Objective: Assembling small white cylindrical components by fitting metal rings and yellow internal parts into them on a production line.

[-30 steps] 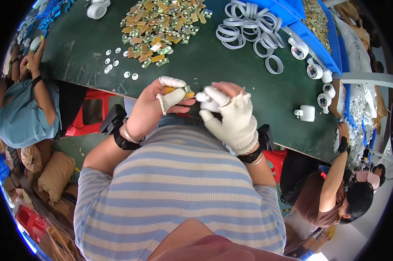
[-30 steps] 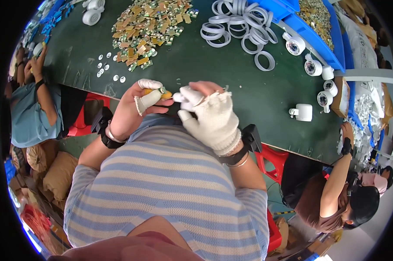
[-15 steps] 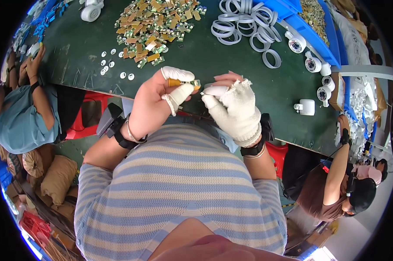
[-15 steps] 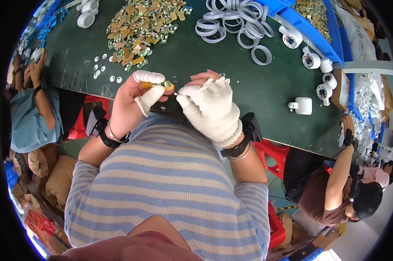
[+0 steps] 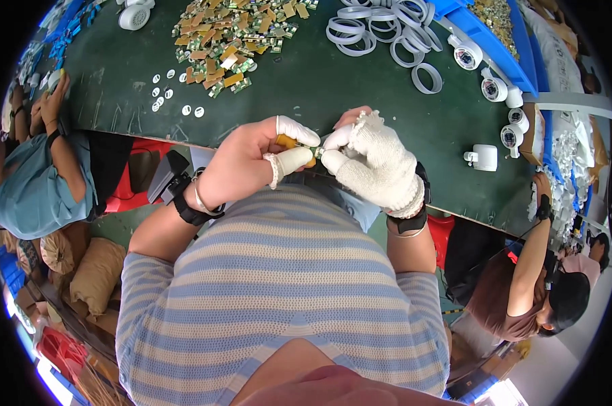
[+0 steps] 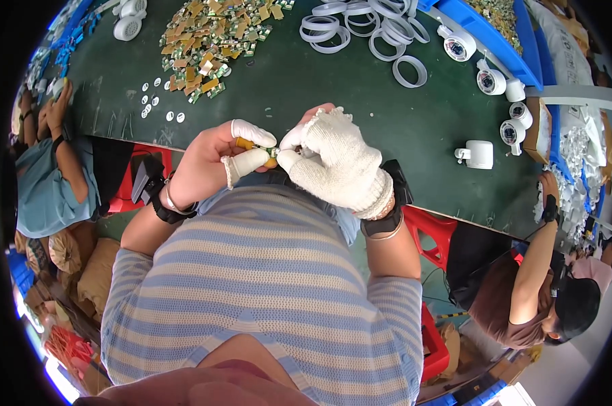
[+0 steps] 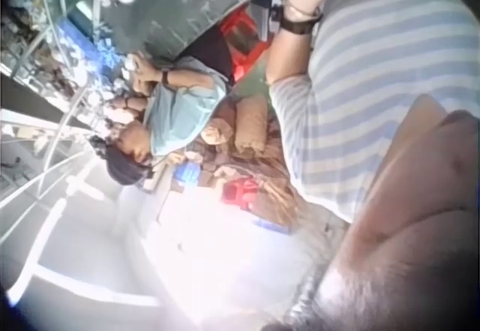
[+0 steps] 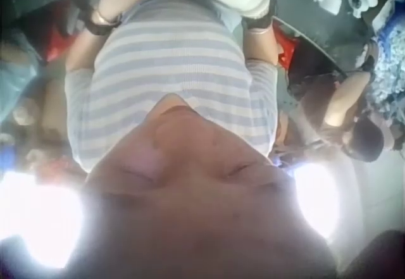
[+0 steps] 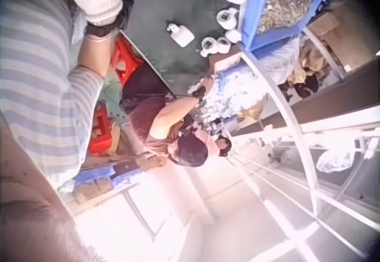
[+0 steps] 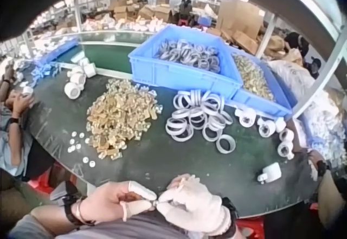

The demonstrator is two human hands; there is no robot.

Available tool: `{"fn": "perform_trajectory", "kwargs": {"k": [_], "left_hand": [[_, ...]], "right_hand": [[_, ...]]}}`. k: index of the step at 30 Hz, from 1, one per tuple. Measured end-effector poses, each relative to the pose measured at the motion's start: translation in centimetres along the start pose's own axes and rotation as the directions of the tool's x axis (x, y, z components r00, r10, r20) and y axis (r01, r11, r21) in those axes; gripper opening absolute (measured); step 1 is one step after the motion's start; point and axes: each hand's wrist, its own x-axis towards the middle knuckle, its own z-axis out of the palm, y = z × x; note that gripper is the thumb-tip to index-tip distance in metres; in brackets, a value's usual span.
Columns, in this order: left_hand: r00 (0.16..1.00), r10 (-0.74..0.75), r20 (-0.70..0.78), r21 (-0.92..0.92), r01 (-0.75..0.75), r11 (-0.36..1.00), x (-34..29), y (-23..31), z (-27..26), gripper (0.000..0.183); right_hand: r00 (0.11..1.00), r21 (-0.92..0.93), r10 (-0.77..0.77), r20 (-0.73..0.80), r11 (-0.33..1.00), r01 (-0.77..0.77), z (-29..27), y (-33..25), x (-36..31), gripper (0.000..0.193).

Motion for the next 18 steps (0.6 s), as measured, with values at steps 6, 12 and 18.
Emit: {"fn": "perform_trajectory", "kwargs": {"k": [6,12,18], "left_hand": [[0.997,0.068,-0.032,-0.005,-0.069,0.998,0.0,-0.3,0.5,0.023],[0.997,0.076,0.026,0.095,-0.078,0.992,-0.2,0.0,0.5,0.023],[0.997,0.072,-0.024,-0.049,-0.073,0.996,-0.2,-0.9,0.9,0.022]], "right_hand": [[0.999,0.117,0.013,-0.051,0.993,-0.007,0.2,0.4,0.0,0.013],[0.996,0.097,0.066,0.066,0.993,-0.072,-0.4,0.7,-0.4,0.016],[0.983,0.207,0.170,0.075,0.961,-0.182,-0.2,0.0,-0.5,0.016]]}}
